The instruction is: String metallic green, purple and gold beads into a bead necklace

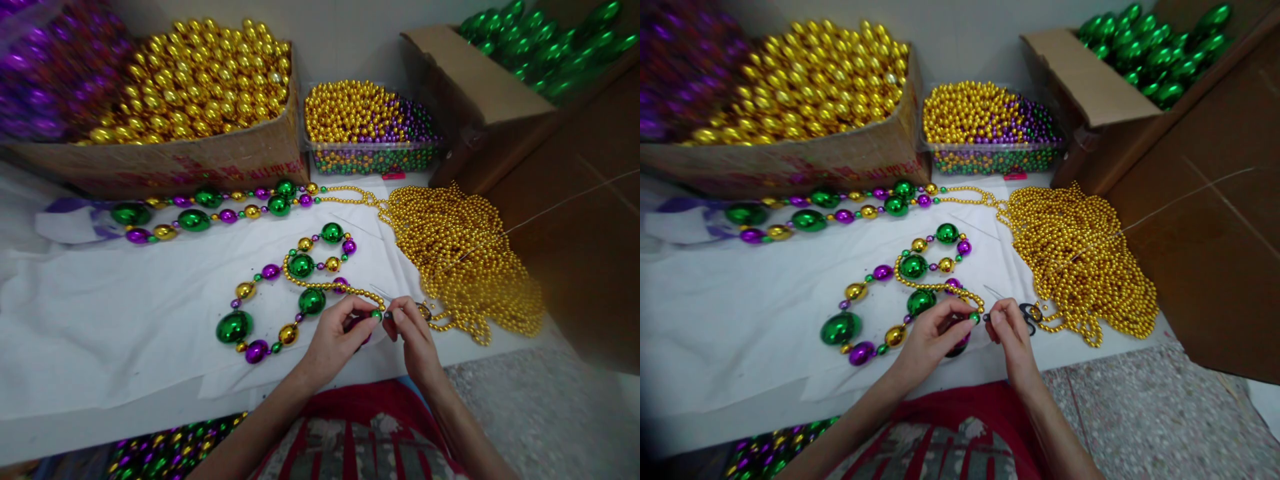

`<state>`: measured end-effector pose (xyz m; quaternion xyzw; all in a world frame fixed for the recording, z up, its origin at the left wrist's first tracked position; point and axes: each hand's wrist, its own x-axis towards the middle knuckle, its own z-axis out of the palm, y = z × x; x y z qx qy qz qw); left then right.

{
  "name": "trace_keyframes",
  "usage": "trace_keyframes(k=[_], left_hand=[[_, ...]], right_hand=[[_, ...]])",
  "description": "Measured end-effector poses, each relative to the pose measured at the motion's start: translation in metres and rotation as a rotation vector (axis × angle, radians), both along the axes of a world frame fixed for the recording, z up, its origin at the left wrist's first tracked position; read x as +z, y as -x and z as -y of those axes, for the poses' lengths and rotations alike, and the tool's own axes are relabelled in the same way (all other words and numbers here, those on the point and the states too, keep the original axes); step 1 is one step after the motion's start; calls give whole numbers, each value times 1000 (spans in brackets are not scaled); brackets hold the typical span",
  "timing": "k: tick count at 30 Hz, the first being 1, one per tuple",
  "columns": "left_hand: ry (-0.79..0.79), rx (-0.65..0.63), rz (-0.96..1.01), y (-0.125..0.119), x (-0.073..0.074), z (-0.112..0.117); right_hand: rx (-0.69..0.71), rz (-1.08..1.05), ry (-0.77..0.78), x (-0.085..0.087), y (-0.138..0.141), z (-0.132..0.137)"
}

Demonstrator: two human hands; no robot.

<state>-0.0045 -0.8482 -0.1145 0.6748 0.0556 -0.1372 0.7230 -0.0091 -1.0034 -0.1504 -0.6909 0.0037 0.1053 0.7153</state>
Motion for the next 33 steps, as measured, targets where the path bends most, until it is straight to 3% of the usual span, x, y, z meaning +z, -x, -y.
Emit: trace_keyframes(k=[4,7,10,13,16,19,22,25,27,30,33], left_hand=[[182,120,-103,0,5,-11],[407,204,-184,-1,15,-26],[511,215,-171,2,28,-43],[542,198,-138,7,43,-61],[522,155,-108,11,61,-79],[471,126,-48,11,90,-96],[403,166,85,11,129,-118],[330,237,282,22,168,-150],[240,275,397,34,184,-173],[13,257,406,47,197,-198],[-233,139,220,44,213,-207]], right_hand=[[-45,167,312,-10,-23,12],[-85,264,461,-25,-55,12],[-55,360,601,-35,-79,3],[-23,430,679,-23,-86,-8],[176,517,563,19,-84,-29],[672,511,166,70,-85,-70],[971,415,-28,107,-100,-112],[1017,340,-6,137,-128,-130],[1008,384,28,169,-145,-129],[895,619,107,244,-147,-130],[856,924,229,327,-120,-146]])
